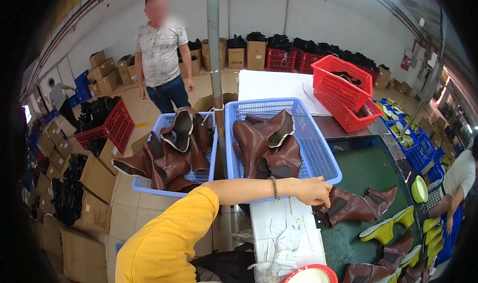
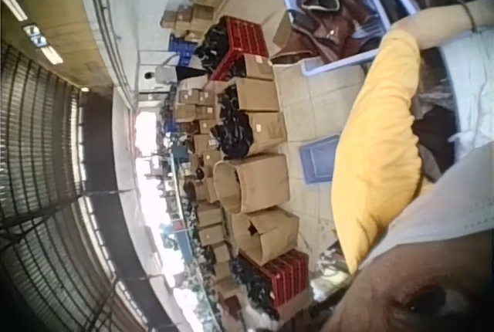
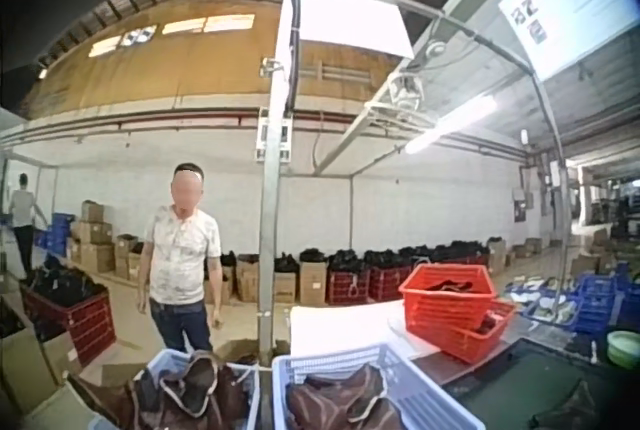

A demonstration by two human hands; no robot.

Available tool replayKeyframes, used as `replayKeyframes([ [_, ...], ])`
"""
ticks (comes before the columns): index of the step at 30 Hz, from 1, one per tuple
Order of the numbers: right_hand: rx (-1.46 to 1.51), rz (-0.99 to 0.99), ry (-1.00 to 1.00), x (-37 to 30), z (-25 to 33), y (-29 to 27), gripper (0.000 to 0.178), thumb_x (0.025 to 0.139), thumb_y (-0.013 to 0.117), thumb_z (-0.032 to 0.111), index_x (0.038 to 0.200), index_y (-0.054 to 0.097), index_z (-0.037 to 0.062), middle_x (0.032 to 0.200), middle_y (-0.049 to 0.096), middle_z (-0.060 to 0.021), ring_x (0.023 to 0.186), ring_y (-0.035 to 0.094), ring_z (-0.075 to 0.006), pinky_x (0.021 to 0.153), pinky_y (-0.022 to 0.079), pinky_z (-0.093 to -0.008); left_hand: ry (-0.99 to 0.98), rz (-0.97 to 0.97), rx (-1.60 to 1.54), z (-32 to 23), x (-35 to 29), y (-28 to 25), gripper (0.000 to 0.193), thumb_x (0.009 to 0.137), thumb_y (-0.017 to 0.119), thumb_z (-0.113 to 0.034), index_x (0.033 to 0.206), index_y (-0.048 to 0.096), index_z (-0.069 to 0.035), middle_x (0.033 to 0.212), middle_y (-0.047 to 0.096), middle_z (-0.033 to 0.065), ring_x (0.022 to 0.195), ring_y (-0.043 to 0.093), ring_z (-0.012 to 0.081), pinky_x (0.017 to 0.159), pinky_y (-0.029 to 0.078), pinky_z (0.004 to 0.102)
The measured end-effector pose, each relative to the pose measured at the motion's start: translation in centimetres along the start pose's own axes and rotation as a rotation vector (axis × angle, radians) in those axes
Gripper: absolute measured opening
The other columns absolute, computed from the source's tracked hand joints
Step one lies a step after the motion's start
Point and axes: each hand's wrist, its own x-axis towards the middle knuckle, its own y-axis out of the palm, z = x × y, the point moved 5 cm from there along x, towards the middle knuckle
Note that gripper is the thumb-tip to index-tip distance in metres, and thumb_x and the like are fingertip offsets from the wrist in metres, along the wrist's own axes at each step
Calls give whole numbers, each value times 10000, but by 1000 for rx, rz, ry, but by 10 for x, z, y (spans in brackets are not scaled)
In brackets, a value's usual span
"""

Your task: The recorder is applying white glue to the edges of leather boot uppers using a small brush.

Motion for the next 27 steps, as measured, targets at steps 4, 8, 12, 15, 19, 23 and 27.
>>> replayKeyframes([
  [4,-12,5,-83,2,-8,-4,293,1014,586,155,844,693,-57,775,691,-88,681,591,-175,626,505,-344,21,66,16,-7,13,1,239,865,657,-158,1054,791,-217,889,670,21,1014,572,233,810,407,433],
  [8,-144,40,-24,2,2,-1,269,1024,573,158,959,719,-58,887,727,-115,767,639,-196,699,540,-334,15,50,55,-3,8,0,243,862,659,-157,1058,794,-204,895,680,21,1034,570,234,820,408,429],
  [12,-16,28,40,-1,3,1,273,1007,596,167,977,729,-69,915,739,-136,789,653,-212,713,547,-333,14,45,49,-4,9,-1,248,863,658,-158,1063,798,-202,895,683,20,1045,571,233,830,410,430],
  [15,-129,-58,-48,3,-15,-7,273,999,608,168,969,731,-74,896,733,-131,784,649,-207,701,545,-336,3,59,39,-6,9,1,252,863,656,-157,1065,800,-205,907,687,22,1045,572,233,833,411,431],
  [19,-14,-51,30,-2,-2,-3,266,993,610,161,971,725,-77,880,725,-121,773,644,-209,701,543,-345,2,49,49,-8,12,3,261,864,652,-152,1070,800,-212,908,690,21,1047,573,233,832,411,431],
  [23,-74,-77,0,-3,12,2,258,974,615,144,913,722,-82,825,711,-117,743,631,-206,682,531,-357,-3,41,31,-3,6,3,263,876,645,-157,1079,797,-228,907,695,16,1040,591,234,824,418,438],
  [27,-58,12,-48,8,-15,11,257,959,615,133,894,734,-85,795,707,-119,713,617,-201,657,521,-366,9,51,64,-3,1,-8,278,874,654,-163,1103,788,-244,930,712,39,992,636,244,790,439,459],
])
